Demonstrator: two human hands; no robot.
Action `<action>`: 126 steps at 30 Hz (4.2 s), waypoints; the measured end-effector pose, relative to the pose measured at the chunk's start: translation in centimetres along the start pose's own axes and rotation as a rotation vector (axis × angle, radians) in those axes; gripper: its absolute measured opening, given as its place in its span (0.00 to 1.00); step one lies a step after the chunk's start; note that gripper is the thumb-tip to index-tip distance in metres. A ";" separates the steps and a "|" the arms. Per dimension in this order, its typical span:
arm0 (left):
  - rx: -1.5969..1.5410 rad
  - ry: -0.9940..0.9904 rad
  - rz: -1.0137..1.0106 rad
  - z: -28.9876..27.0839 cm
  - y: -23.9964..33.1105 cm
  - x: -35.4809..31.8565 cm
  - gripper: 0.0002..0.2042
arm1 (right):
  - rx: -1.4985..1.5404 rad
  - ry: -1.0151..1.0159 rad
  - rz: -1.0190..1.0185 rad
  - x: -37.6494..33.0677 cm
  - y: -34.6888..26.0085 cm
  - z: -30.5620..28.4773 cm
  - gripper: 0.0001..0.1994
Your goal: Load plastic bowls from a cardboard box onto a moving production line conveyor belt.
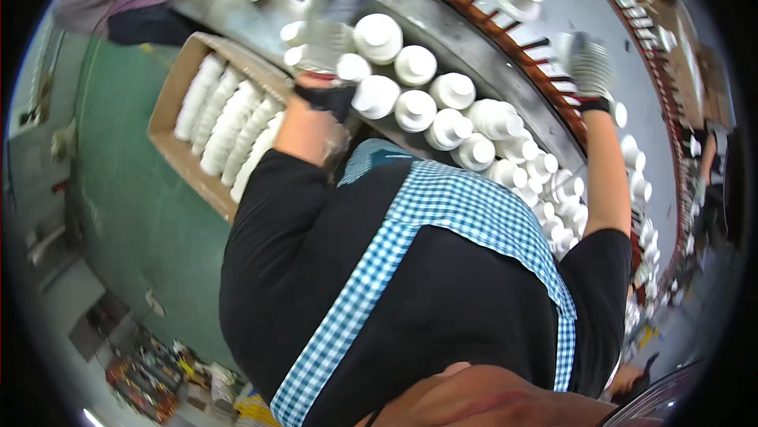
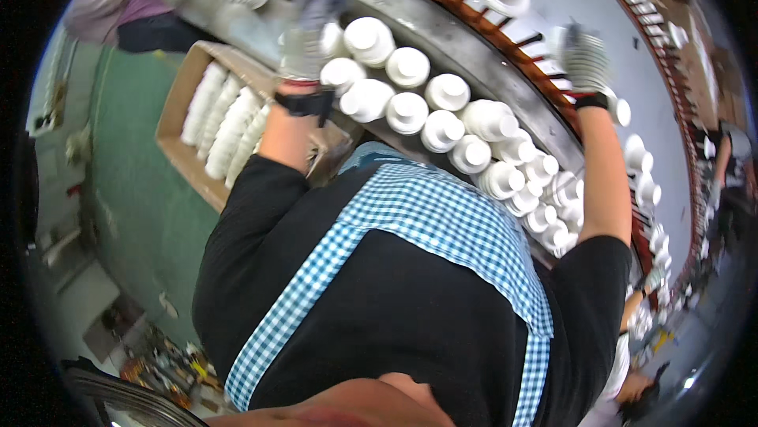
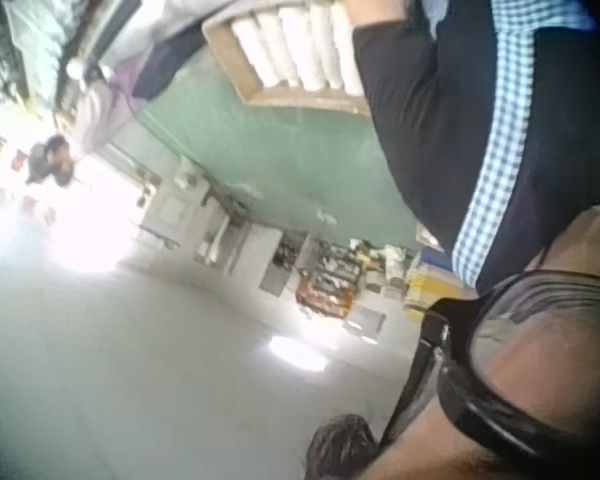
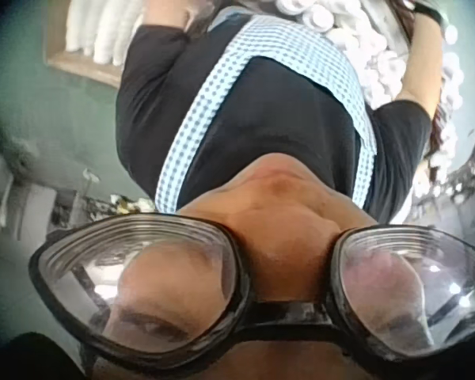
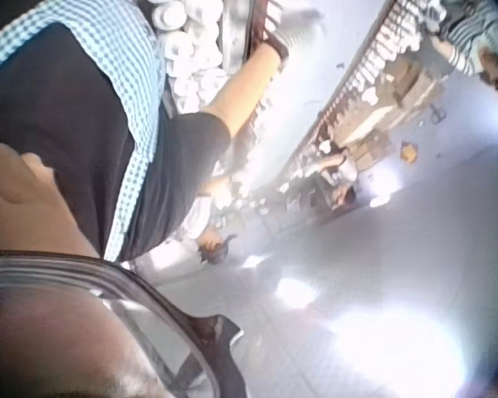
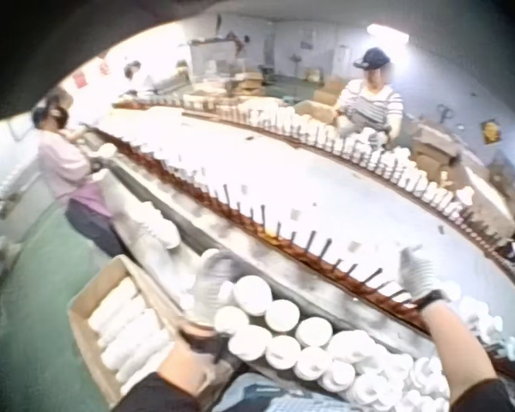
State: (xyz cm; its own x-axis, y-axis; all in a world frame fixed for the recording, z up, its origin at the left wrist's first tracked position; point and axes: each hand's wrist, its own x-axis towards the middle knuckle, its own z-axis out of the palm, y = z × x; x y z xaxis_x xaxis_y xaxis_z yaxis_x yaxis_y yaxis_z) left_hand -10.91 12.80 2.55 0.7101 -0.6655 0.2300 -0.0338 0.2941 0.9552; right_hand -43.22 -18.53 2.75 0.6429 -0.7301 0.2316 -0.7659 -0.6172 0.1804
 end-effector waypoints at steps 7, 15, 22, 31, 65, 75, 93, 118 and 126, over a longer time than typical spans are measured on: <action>-0.184 0.059 -0.046 -5.1 -3.3 3.7 0.09 | 0.146 0.076 0.027 3.1 -5.0 0.8 0.12; 0.220 0.665 -0.461 -23.6 -12.1 6.8 0.13 | -0.075 0.048 -0.133 5.4 -14.2 -5.6 0.27; 0.620 0.323 -0.784 -27.1 -18.6 6.9 0.21 | 0.761 -0.301 -0.420 8.4 -31.5 -3.7 0.18; 0.629 -0.031 -0.720 -25.6 -22.5 16.1 0.31 | 1.117 -1.402 0.420 14.8 -48.6 7.5 0.39; 0.591 -0.208 -0.010 -7.2 -6.5 19.1 0.19 | 2.102 -0.915 0.539 14.8 -36.3 -8.7 0.23; 0.259 -0.920 -0.187 14.7 -4.1 -1.9 0.32 | 1.653 -0.408 0.400 -7.5 -12.6 -10.4 0.19; 0.708 -1.084 -0.378 12.2 -14.9 -14.1 0.30 | 2.142 -1.066 1.790 -18.9 -12.8 2.2 0.53; 0.750 -1.083 -0.257 11.8 -9.1 -12.5 0.22 | 0.942 -0.374 0.341 -23.1 -12.4 -0.7 0.29; 0.232 -0.057 -0.016 11.2 -10.3 1.0 0.26 | 0.993 0.142 0.266 -22.3 -7.7 0.2 0.12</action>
State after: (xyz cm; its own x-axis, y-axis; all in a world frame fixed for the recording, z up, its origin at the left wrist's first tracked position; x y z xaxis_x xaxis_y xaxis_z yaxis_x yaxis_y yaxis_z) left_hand -17.71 1.42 -4.95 0.6716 -0.7081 0.2181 -0.1877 0.1221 0.9746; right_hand -51.66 2.50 -3.97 0.3982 -0.8765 0.2706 -0.4876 -0.4521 -0.7468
